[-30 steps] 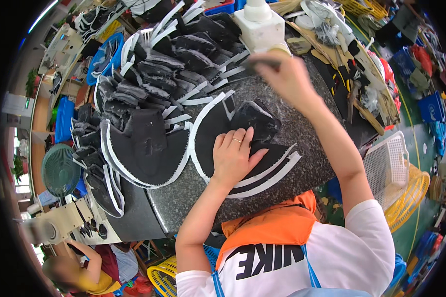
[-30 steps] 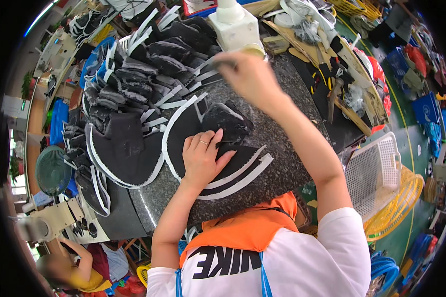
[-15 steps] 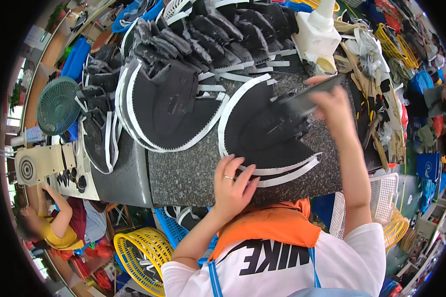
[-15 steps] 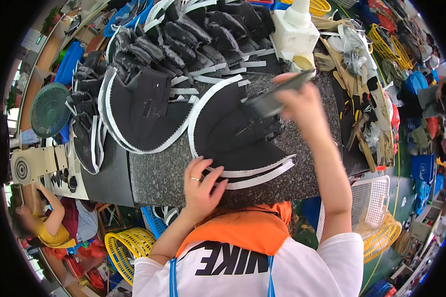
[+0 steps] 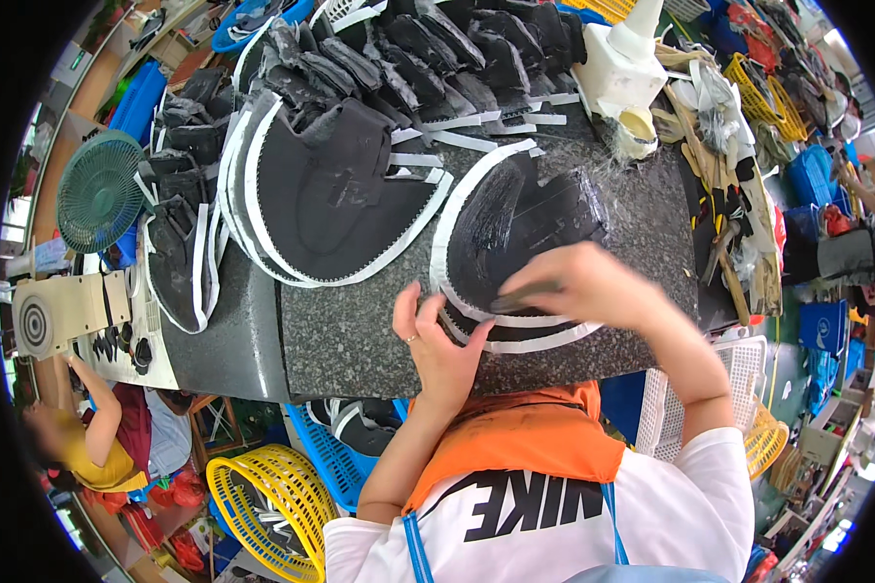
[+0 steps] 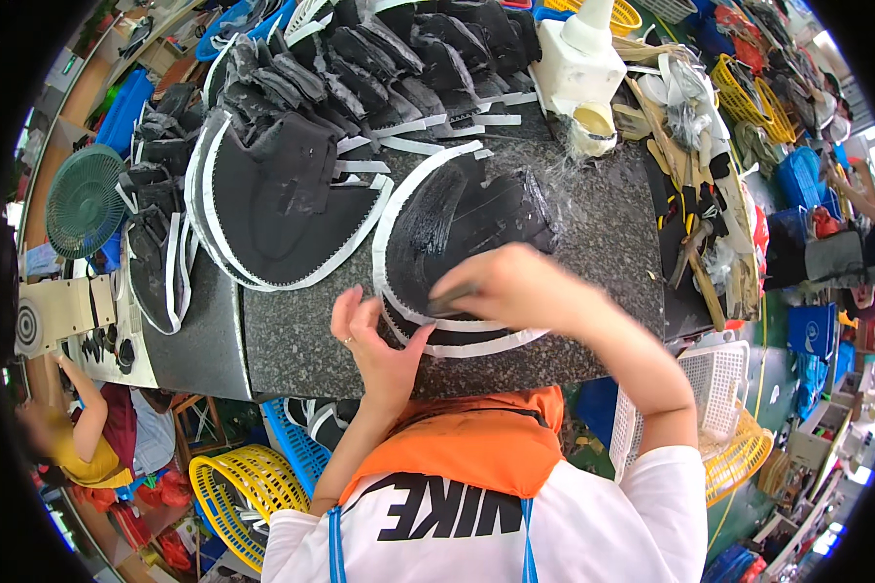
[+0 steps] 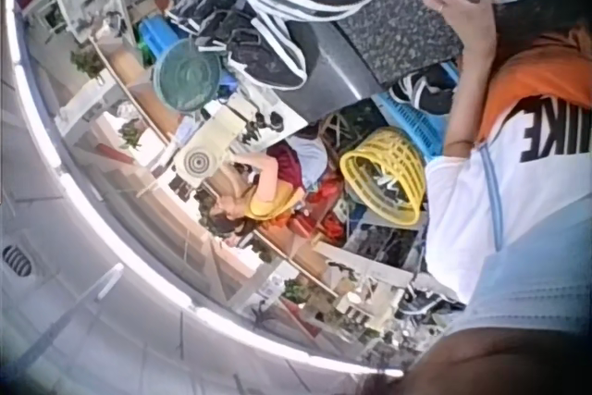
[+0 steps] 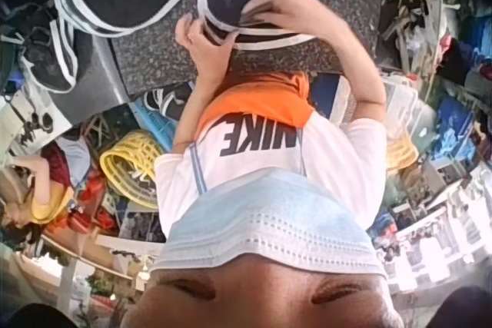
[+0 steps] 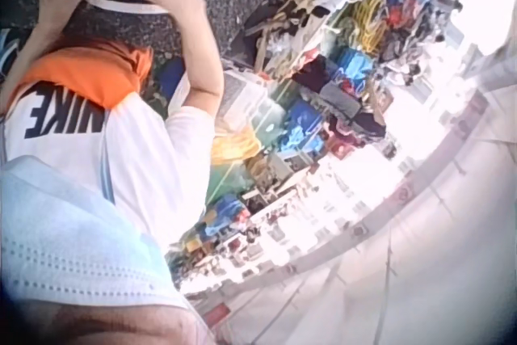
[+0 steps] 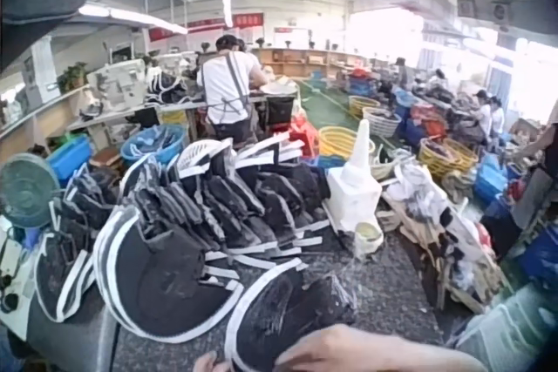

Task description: The person applies adhesive to shoe upper pieces using a handheld scraper tool, presses fabric pieces together by hand, and stacks the assembled components on the workbench.

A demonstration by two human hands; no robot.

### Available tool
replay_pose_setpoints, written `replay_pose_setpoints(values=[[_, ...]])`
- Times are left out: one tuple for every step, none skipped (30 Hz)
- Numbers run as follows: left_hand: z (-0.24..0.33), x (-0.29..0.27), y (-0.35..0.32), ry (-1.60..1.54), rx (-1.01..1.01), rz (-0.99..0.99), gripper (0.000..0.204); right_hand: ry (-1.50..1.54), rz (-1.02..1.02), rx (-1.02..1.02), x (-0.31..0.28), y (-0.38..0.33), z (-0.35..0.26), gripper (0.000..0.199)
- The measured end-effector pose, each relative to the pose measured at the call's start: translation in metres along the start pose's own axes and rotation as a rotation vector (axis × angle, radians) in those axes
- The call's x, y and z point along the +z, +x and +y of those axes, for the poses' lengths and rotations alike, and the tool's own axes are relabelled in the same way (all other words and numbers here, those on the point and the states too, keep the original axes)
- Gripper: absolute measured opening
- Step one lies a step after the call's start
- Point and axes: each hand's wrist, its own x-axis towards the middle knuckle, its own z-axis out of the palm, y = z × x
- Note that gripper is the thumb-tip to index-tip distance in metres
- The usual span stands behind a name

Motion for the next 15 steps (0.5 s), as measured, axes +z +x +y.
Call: replay_pose_setpoints(values=[[0.002, -0.004, 0.003, -0.092, -0.058, 0.001, 0.091, -0.045, -0.019, 0.147, -0.028, -0.003, -0.006, 0.019], [0.009, -0.018, 0.012, 0.058, -0.098, -0.144, 0.100, -0.073, 0.116, 0.378, -0.053, -0.005, -0.005, 0.022], [0.010, -0.024, 0.019, 0.056, -0.098, -0.143, 0.100, -0.027, 0.518, 0.271, -0.069, -0.007, 0.016, 0.024], [0.012, -0.026, 0.030, -0.107, -0.190, -0.243, 0.101, -0.228, 0.732, 0.348, -0.097, -0.011, 0.037, 0.025], [0.014, -0.028, 0.042, -0.263, -0.282, -0.339, 0.102, -0.427, 0.940, 0.419, -0.124, -0.012, 0.061, 0.026], [0.018, -0.028, 0.057, -0.391, -0.319, -0.381, 0.104, -0.655, 0.924, 0.424, -0.144, -0.016, 0.093, 0.026], [0.011, -0.022, 0.065, -0.490, -0.338, -0.330, 0.094, -0.883, 0.901, 0.429, -0.155, -0.018, 0.119, 0.027], [0.002, -0.018, 0.074, -0.569, -0.418, -0.330, 0.087, -0.883, 0.908, 0.430, -0.158, -0.016, 0.128, 0.027], [-0.004, -0.016, 0.084, -0.649, -0.497, -0.331, 0.080, -0.836, 0.844, 0.518, -0.160, -0.016, 0.137, 0.027], [-0.008, -0.014, 0.091, -0.612, -0.503, -0.350, 0.068, -0.786, 0.773, 0.603, -0.160, -0.017, 0.141, 0.027], [-0.008, -0.012, 0.096, -0.606, -0.508, -0.346, 0.068, -0.779, 0.768, 0.600, -0.153, -0.012, 0.130, 0.027], [-0.005, -0.011, 0.102, -0.657, -0.517, -0.414, 0.064, -0.736, 0.895, 0.509, -0.142, -0.011, 0.117, 0.029], [-0.003, -0.010, 0.106, -0.711, -0.521, -0.484, 0.060, -0.692, 1.025, 0.418, -0.135, -0.014, 0.103, 0.031], [-0.006, -0.008, 0.107, -0.626, -0.539, -0.495, 0.053, -0.448, 1.020, 0.419, -0.133, -0.017, 0.094, 0.034], [-0.008, -0.008, 0.108, -0.623, -0.541, -0.498, 0.053, -0.167, 0.814, 0.447, -0.131, -0.022, 0.082, 0.034]])
